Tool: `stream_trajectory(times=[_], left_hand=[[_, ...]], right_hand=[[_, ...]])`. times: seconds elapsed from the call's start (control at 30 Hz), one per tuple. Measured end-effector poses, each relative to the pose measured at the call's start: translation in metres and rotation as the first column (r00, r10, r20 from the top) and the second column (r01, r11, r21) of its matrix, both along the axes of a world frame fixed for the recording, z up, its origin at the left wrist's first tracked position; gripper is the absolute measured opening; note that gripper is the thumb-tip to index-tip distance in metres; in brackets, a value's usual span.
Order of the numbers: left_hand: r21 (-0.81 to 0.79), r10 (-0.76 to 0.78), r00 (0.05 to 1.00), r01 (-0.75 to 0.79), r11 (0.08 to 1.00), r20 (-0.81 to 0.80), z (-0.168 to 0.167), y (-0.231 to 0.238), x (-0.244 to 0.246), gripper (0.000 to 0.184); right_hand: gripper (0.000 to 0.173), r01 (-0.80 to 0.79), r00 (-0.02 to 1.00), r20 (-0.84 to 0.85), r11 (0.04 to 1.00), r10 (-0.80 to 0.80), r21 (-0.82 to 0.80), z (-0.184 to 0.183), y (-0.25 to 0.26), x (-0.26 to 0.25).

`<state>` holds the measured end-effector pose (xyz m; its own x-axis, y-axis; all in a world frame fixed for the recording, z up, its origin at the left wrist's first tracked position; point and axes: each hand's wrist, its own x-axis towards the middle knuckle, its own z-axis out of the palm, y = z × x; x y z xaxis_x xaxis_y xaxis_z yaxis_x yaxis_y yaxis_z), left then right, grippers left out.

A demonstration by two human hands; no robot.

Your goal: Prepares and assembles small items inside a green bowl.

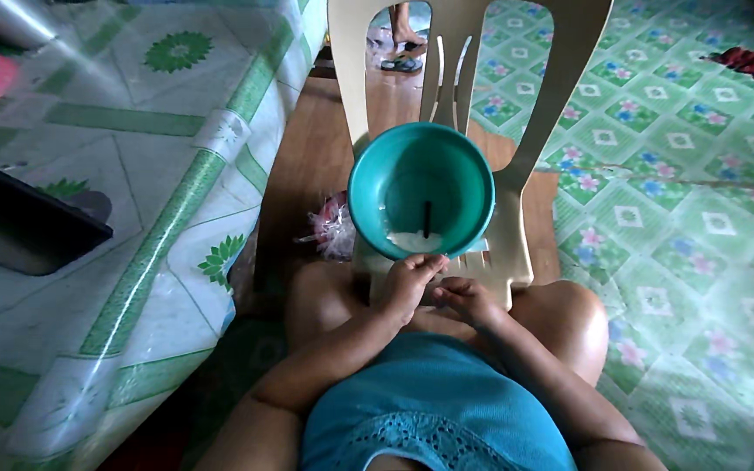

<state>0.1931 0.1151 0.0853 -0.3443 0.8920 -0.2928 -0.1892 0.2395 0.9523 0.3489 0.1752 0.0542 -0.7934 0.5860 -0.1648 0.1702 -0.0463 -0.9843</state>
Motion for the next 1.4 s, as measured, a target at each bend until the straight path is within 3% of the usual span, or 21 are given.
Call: stream_trajectory(times=[0.1, 0.2, 0.3, 0.57, 0.67, 0.73, 0.8, 0.87, 0.97, 1.03, 1.1, 1.27, 1.4], left_hand=[[0.031, 0.042, 0.999, -0.041, 0.999, -0.023, -0.003, -0.001, 0.002, 0.012], [0.005, 0.022, 0.999, -0.023, 1.000, 0.048, -0.003, 0.000, 0.003, 0.015], [0.024, -0.130, 0.982, 0.128, 0.991, 0.134, -0.002, -0.002, -0.001, 0.037], [-0.022, -0.047, 0.997, 0.049, 0.999, 0.065, 0.000, -0.005, 0.002, 0.012], [-0.033, -0.043, 0.998, 0.044, 0.998, 0.050, -0.001, -0.005, 0.001, 0.010], [-0.033, -0.048, 0.999, 0.049, 0.998, 0.026, -0.002, -0.006, -0.001, 0.011], [-0.022, -0.057, 0.998, 0.057, 0.998, -0.011, -0.003, -0.006, -0.003, 0.012], [-0.021, -0.069, 0.995, 0.067, 0.998, -0.067, -0.003, -0.007, -0.004, 0.014], [-0.038, -0.124, 0.975, 0.119, 0.992, -0.184, -0.001, -0.009, -0.002, 0.014], [-0.046, -0.162, 0.958, 0.156, 0.987, -0.236, 0.003, -0.009, -0.001, 0.014], [-0.067, -0.201, 0.922, 0.190, 0.980, -0.329, 0.005, -0.009, -0.001, 0.014], [0.009, -0.205, 0.836, 0.243, 0.970, -0.508, -0.001, -0.013, -0.003, 0.018], [0.015, -0.206, 0.809, 0.257, 0.966, -0.550, -0.003, -0.015, -0.005, 0.019]], right_hand=[[0.020, -0.052, 0.999, 0.000, 0.998, 0.052, 0.031, 0.000, -0.001, 0.000], [0.020, -0.025, 0.994, -0.104, 0.999, 0.023, -0.025, -0.006, -0.004, -0.002], [0.019, 0.071, 0.984, -0.150, 0.988, -0.092, -0.140, -0.002, -0.003, 0.000], [0.018, 0.043, 0.991, -0.122, 0.990, -0.060, -0.134, -0.003, -0.003, 0.000], [0.016, -0.023, 0.998, -0.067, 0.998, 0.019, -0.060, -0.002, 0.000, 0.002], [0.023, -0.064, 0.998, 0.034, 0.989, 0.060, 0.135, 0.001, 0.006, 0.008], [0.032, 0.034, 0.997, 0.056, 0.933, -0.058, 0.359, 0.006, 0.012, 0.015], [0.031, 0.178, 0.984, -0.083, 0.836, -0.158, 0.519, 0.009, 0.019, 0.023], [0.016, 0.253, 0.964, -0.244, 0.659, -0.109, 0.708, 0.017, 0.025, 0.028], [0.007, 0.232, 0.970, -0.229, 0.570, -0.079, 0.788, 0.025, 0.026, 0.026], [0.011, 0.203, 0.978, -0.198, 0.520, -0.066, 0.829, 0.030, 0.027, 0.023], [0.019, 0.105, 0.992, -0.123, 0.445, 0.011, 0.889, 0.037, 0.032, 0.017], [0.017, -0.008, 0.999, -0.011, 0.380, 0.049, 0.925, 0.039, 0.035, 0.015]])
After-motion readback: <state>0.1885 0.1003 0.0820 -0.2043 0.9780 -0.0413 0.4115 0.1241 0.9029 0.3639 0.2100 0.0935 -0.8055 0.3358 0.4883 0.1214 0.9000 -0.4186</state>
